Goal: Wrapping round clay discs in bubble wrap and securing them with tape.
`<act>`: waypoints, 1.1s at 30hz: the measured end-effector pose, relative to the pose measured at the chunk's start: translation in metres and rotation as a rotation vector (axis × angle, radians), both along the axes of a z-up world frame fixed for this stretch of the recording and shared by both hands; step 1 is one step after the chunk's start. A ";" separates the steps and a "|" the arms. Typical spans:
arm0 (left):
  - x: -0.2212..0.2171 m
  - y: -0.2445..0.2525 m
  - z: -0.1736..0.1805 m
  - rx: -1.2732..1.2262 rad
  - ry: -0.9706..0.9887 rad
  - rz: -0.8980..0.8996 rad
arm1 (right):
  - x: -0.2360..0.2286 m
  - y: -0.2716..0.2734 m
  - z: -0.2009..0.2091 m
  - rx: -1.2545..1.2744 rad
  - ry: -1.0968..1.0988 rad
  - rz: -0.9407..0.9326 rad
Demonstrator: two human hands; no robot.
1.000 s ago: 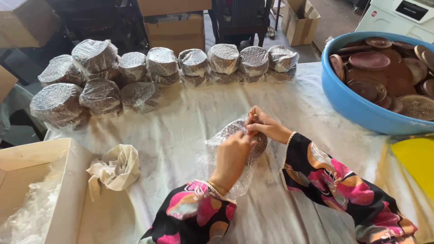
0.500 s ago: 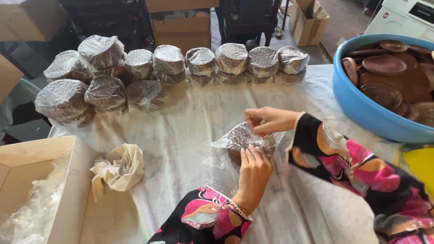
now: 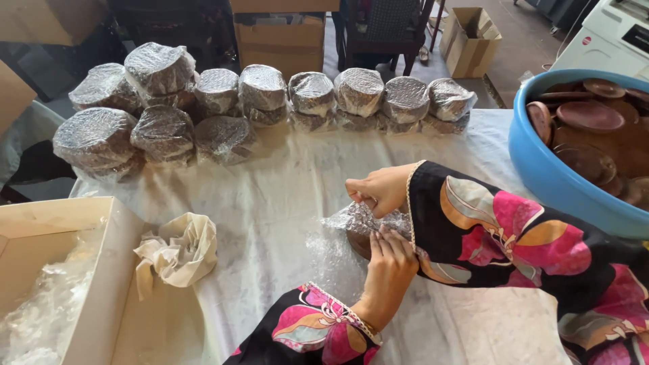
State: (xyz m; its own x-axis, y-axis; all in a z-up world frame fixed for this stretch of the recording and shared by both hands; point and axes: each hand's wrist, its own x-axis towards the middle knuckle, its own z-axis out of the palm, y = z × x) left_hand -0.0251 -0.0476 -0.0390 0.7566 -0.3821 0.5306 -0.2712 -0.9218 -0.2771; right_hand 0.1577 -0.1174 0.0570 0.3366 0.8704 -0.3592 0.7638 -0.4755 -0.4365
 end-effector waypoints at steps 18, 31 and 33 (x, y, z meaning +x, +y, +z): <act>-0.003 0.002 0.007 -0.011 0.006 -0.047 | -0.005 0.002 -0.001 -0.083 -0.131 -0.024; 0.000 0.003 0.004 0.071 -0.034 -0.002 | -0.004 -0.028 0.019 0.202 -0.350 -0.150; -0.001 0.004 0.003 0.068 -0.041 -0.002 | -0.015 -0.046 0.015 0.429 -0.412 -0.169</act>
State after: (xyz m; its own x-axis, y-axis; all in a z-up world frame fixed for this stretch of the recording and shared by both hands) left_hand -0.0258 -0.0433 -0.0356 0.7337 -0.4201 0.5340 -0.2604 -0.8998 -0.3500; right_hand 0.1425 -0.1630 0.0721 0.5194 0.8308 0.1998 0.8394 -0.4524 -0.3012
